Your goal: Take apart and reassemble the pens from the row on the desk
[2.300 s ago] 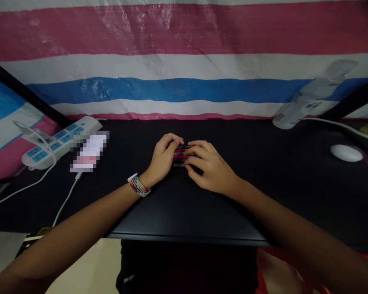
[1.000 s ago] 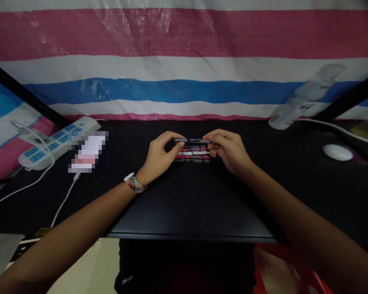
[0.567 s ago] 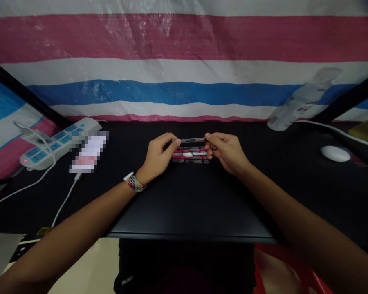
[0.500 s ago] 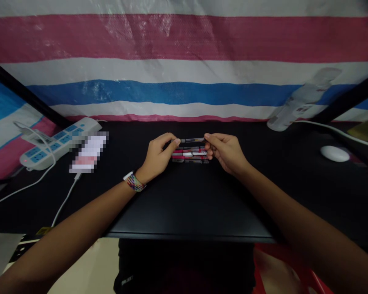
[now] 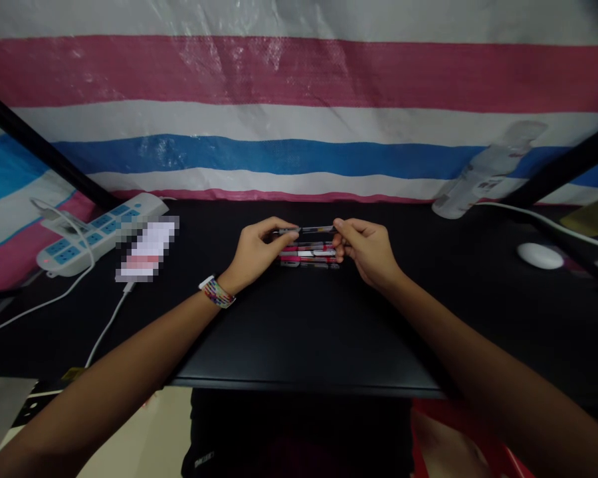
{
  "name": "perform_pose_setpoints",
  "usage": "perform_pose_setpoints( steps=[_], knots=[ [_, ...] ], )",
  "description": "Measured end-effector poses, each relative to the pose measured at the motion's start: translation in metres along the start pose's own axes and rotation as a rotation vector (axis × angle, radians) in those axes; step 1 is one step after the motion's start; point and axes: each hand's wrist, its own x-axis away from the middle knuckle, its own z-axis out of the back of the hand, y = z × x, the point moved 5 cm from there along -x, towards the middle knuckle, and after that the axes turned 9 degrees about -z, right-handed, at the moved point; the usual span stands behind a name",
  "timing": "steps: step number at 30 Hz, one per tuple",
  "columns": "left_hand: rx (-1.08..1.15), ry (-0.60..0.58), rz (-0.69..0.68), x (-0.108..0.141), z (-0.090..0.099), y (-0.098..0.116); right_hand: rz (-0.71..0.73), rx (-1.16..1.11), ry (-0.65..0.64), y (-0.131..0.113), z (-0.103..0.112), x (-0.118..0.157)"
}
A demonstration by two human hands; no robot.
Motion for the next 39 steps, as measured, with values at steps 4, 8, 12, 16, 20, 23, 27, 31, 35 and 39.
perform_pose_setpoints(
  steps=[4,8,12,16,20,23,27,31,35,39],
  knots=[
    [0.046,0.02,0.034,0.001,0.001,-0.003,0.007,-0.013,0.003,0.0,0.0,0.0],
    [0.036,0.024,-0.005,0.0,0.002,-0.002,-0.007,-0.028,0.034,0.002,0.002,-0.002],
    [0.108,0.0,0.059,-0.001,0.002,-0.006,-0.02,-0.023,0.039,0.004,0.004,-0.003],
    [0.062,0.001,0.005,-0.002,0.004,-0.004,-0.014,-0.03,0.055,0.004,0.004,-0.002],
    [0.095,0.017,0.013,-0.003,0.004,-0.003,-0.019,-0.045,0.046,0.005,0.004,-0.002],
    [0.105,0.034,0.014,-0.003,0.005,-0.004,-0.023,-0.053,0.05,0.007,0.005,-0.004],
    [-0.014,0.067,0.071,-0.003,0.01,-0.011,-0.034,-0.07,0.041,0.007,0.007,-0.005],
    [0.026,0.14,0.052,-0.007,0.015,-0.018,-0.06,-0.109,0.02,0.005,0.009,-0.007],
    [0.123,0.192,0.057,-0.008,0.017,-0.024,-0.137,-0.194,0.008,0.005,0.013,-0.01],
    [0.141,0.224,0.055,-0.008,0.018,-0.025,-0.197,-0.317,0.01,0.006,0.013,-0.01]
  ],
)
